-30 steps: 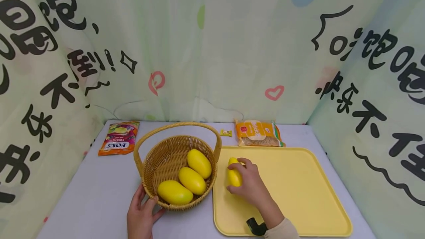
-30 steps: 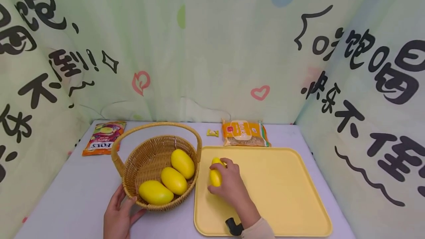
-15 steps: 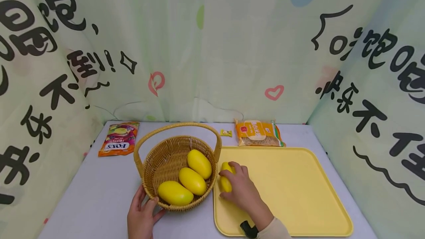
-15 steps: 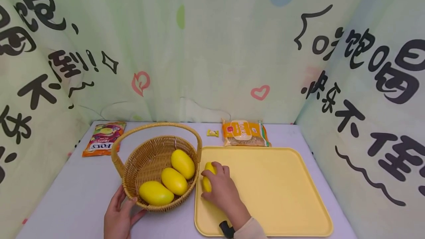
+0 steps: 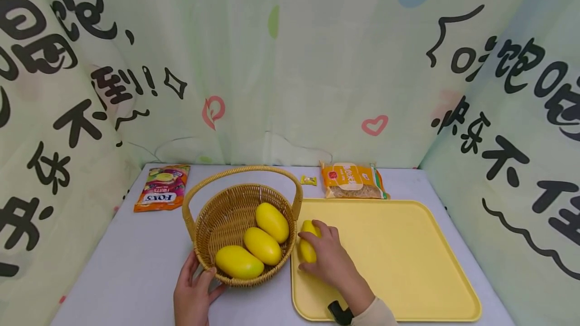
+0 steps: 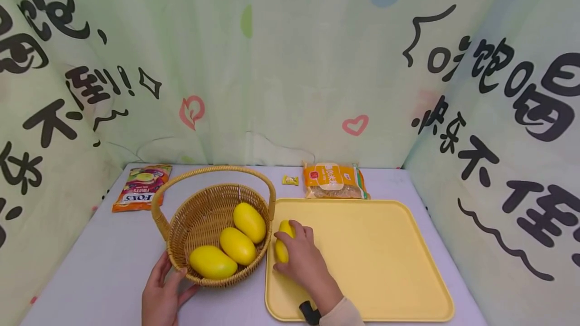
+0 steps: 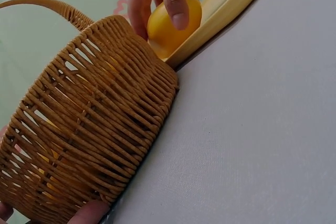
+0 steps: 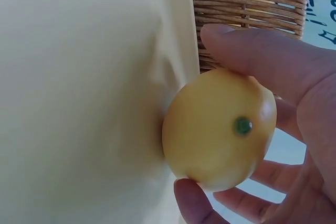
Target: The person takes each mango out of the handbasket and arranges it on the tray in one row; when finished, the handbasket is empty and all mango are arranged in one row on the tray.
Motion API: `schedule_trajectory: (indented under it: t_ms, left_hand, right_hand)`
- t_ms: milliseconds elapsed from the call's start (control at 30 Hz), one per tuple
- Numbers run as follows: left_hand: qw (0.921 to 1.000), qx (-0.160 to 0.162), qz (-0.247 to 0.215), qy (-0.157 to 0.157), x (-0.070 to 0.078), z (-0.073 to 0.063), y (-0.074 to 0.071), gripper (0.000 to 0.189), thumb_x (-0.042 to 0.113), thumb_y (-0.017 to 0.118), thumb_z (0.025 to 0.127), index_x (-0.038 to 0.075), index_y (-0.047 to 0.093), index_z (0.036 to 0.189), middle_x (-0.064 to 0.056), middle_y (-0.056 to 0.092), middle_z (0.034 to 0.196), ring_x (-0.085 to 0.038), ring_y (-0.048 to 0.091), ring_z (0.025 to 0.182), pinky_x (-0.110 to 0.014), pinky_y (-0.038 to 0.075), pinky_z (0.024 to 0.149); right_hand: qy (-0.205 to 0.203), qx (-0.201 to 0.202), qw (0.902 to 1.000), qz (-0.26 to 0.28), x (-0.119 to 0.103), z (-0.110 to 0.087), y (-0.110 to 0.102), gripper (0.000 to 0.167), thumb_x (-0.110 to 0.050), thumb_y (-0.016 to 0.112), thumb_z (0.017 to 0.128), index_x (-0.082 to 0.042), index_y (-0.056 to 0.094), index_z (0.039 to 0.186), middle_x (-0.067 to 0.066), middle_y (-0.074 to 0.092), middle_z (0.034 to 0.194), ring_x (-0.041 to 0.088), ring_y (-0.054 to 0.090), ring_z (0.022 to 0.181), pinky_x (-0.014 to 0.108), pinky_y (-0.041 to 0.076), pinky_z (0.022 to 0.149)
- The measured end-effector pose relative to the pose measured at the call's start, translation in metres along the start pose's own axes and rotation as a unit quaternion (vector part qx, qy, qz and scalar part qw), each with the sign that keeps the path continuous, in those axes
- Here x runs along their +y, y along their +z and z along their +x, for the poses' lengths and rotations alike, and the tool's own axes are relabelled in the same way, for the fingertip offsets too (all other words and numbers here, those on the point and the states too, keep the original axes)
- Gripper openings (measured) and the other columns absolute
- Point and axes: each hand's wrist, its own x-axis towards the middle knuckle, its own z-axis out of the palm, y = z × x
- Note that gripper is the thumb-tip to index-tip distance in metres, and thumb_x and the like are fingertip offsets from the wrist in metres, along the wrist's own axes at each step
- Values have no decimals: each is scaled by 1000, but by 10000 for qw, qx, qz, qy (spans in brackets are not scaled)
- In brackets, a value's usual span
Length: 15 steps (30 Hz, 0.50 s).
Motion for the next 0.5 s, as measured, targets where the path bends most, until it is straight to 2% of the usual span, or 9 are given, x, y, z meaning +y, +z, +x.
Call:
schedule_trajectory:
  t_ms: [300,500]
  left_hand:
    - [10000,26,-37,70,1,-2,0,80,16,56,105,20,14,172,-17,17,177,-43,42,149,-52,66,88]
    - [10000,53,-52,53,2,-2,1,80,15,56,105,20,13,172,-18,17,177,-44,42,149,-53,65,89]
  right_hand:
    - [-41,145,9998,153,2,-4,-4,67,-32,96,75,-21,70,136,20,43,160,43,43,138,55,59,100]
    - [76,225,9985,501,6,-5,-11,79,-39,93,79,-20,60,149,22,41,162,46,41,142,58,58,103]
